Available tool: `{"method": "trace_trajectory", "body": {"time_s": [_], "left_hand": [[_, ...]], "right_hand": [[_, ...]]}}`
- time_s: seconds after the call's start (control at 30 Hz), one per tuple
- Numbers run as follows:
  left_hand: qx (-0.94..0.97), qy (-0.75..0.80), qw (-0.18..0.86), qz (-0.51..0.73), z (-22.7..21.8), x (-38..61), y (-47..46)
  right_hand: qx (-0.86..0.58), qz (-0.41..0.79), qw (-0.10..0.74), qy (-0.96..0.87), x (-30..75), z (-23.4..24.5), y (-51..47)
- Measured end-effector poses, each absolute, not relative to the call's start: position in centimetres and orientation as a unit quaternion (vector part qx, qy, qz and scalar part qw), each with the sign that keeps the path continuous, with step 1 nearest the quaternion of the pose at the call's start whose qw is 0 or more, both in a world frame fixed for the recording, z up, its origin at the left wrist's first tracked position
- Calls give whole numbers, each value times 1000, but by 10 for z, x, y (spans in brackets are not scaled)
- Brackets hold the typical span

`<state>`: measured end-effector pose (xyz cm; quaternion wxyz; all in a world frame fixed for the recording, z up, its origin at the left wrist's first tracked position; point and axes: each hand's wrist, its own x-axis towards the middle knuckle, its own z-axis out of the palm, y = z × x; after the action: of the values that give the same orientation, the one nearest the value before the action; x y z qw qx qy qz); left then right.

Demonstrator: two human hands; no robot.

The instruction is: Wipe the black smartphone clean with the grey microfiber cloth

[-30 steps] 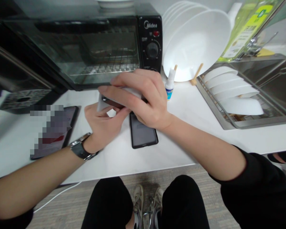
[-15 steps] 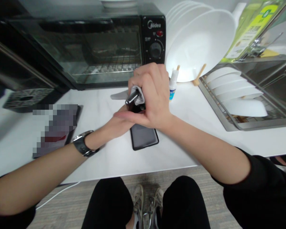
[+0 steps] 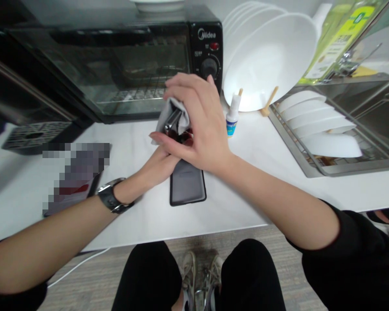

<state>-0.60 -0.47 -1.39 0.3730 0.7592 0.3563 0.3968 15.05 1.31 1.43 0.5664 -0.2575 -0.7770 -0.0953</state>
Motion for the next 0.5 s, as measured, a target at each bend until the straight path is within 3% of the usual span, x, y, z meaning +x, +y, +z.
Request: {"method": "trace_trajectory", "body": {"time_s": [0.17,0.37,0.5], "left_hand": [[778,329,332,420,-19,-5,-2],[759,355,363,409,-17,-6,-5],[763,361,345,410,-14,-6,-6]], "right_hand": [[-213,-136,508,-823,151,12,3],[-257,-74,584,-767,149,12,16],[-242,-59,570,-783,149,14,16]]}}
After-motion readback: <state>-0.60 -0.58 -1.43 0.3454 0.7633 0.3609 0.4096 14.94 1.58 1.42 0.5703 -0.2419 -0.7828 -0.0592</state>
